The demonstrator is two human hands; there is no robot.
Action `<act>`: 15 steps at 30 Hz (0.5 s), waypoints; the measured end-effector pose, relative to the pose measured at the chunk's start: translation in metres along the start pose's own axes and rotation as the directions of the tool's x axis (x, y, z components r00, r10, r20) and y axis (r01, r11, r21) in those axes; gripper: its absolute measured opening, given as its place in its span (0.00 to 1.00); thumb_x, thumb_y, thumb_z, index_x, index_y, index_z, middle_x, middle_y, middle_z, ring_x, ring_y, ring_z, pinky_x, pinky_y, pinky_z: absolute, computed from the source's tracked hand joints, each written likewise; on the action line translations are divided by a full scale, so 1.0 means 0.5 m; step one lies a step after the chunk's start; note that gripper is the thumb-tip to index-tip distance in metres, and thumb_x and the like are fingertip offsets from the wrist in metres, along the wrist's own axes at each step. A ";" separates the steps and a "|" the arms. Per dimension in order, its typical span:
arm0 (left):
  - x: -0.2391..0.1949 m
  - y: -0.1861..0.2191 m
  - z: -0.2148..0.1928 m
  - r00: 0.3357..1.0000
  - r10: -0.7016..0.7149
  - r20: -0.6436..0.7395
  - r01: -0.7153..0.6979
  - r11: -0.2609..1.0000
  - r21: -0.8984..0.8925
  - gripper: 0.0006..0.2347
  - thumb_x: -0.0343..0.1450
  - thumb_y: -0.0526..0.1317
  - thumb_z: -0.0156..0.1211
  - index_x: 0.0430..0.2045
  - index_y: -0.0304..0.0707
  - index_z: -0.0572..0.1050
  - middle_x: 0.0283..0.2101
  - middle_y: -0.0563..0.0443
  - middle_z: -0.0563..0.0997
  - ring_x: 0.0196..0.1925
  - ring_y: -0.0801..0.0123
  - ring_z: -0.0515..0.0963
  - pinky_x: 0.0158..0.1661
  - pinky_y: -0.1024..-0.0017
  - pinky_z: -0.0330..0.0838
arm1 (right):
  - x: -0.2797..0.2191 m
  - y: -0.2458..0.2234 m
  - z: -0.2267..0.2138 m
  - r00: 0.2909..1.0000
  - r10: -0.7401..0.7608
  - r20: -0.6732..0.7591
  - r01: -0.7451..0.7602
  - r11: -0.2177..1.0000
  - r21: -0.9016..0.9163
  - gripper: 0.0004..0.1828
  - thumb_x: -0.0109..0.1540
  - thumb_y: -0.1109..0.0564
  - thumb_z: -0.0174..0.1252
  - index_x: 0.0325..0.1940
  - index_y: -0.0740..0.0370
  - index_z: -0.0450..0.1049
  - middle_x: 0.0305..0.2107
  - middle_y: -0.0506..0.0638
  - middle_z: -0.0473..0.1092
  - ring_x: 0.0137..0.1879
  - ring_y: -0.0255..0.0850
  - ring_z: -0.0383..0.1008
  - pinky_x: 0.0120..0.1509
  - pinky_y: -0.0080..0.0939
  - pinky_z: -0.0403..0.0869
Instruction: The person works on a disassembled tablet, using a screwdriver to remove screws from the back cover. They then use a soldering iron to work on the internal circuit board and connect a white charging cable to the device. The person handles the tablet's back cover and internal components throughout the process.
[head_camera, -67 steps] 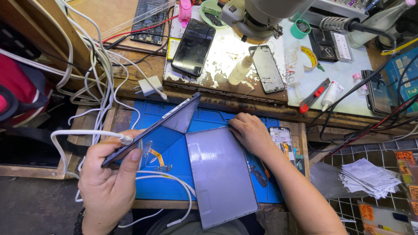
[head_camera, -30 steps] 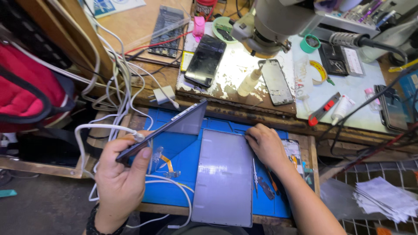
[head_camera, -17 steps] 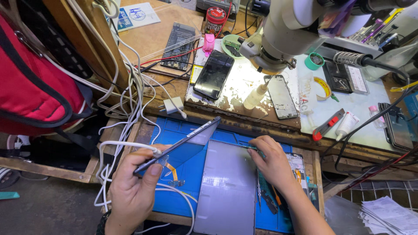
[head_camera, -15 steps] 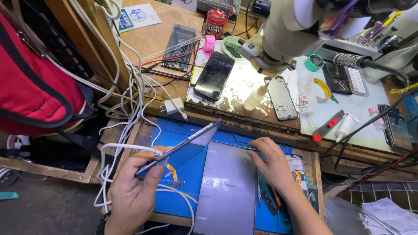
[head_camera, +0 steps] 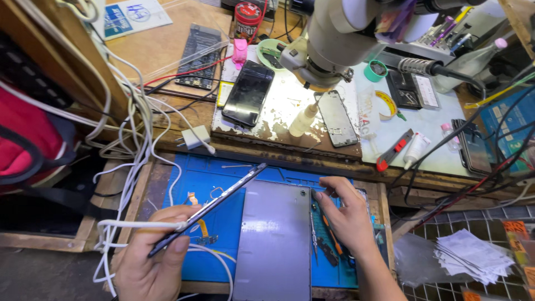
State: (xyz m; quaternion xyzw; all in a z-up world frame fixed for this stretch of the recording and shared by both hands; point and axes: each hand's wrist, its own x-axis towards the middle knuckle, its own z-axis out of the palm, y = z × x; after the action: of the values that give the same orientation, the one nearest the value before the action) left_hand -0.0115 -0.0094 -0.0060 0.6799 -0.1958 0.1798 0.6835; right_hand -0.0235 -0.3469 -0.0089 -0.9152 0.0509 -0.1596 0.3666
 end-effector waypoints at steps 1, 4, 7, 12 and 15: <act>-0.002 -0.004 0.003 1.000 0.009 -0.020 -0.010 1.000 -0.022 0.10 0.75 0.33 0.59 0.48 0.27 0.72 0.50 0.33 0.83 0.54 0.59 0.84 0.59 0.67 0.75 | -0.007 0.013 -0.001 1.000 0.003 -0.019 -0.003 1.000 0.009 0.15 0.61 0.59 0.63 0.51 0.65 0.76 0.40 0.50 0.76 0.42 0.37 0.75 0.40 0.33 0.75; -0.012 -0.015 0.004 0.999 0.005 -0.052 -0.008 0.997 -0.074 0.10 0.77 0.34 0.59 0.50 0.28 0.72 0.48 0.32 0.82 0.53 0.61 0.84 0.60 0.68 0.75 | -0.037 0.047 0.008 0.990 0.133 -0.035 -0.131 0.989 0.062 0.14 0.62 0.58 0.63 0.50 0.65 0.77 0.34 0.49 0.78 0.38 0.37 0.75 0.41 0.34 0.74; -0.018 -0.026 -0.004 0.998 -0.022 -0.058 0.017 0.996 -0.092 0.10 0.78 0.35 0.58 0.51 0.28 0.71 0.50 0.31 0.81 0.54 0.61 0.83 0.62 0.68 0.74 | -0.056 0.061 0.020 0.929 0.368 0.035 -0.370 0.928 0.048 0.14 0.61 0.55 0.63 0.49 0.63 0.78 0.28 0.50 0.78 0.31 0.38 0.74 0.36 0.37 0.73; -0.036 -0.039 -0.020 0.989 -0.110 -0.097 0.105 0.993 -0.054 0.10 0.80 0.38 0.58 0.49 0.29 0.71 0.51 0.29 0.80 0.56 0.59 0.82 0.64 0.65 0.73 | -0.035 0.055 0.035 0.951 0.288 0.109 -0.266 0.947 -0.182 0.18 0.59 0.51 0.63 0.50 0.60 0.77 0.32 0.54 0.79 0.36 0.49 0.80 0.41 0.45 0.76; -0.044 -0.067 -0.032 0.991 -0.081 -0.105 0.073 0.994 -0.080 0.10 0.81 0.40 0.60 0.48 0.32 0.71 0.50 0.32 0.81 0.56 0.59 0.83 0.64 0.65 0.74 | -0.004 0.060 0.047 0.951 0.286 0.116 -0.239 0.921 -0.308 0.19 0.59 0.49 0.60 0.52 0.59 0.75 0.34 0.55 0.77 0.40 0.55 0.78 0.43 0.52 0.74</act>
State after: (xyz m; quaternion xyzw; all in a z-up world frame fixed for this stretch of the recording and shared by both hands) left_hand -0.0129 0.0067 -0.0458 0.6497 -0.1390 0.1821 0.7249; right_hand -0.0167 -0.3527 -0.0461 -0.9536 0.1668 -0.0262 0.2492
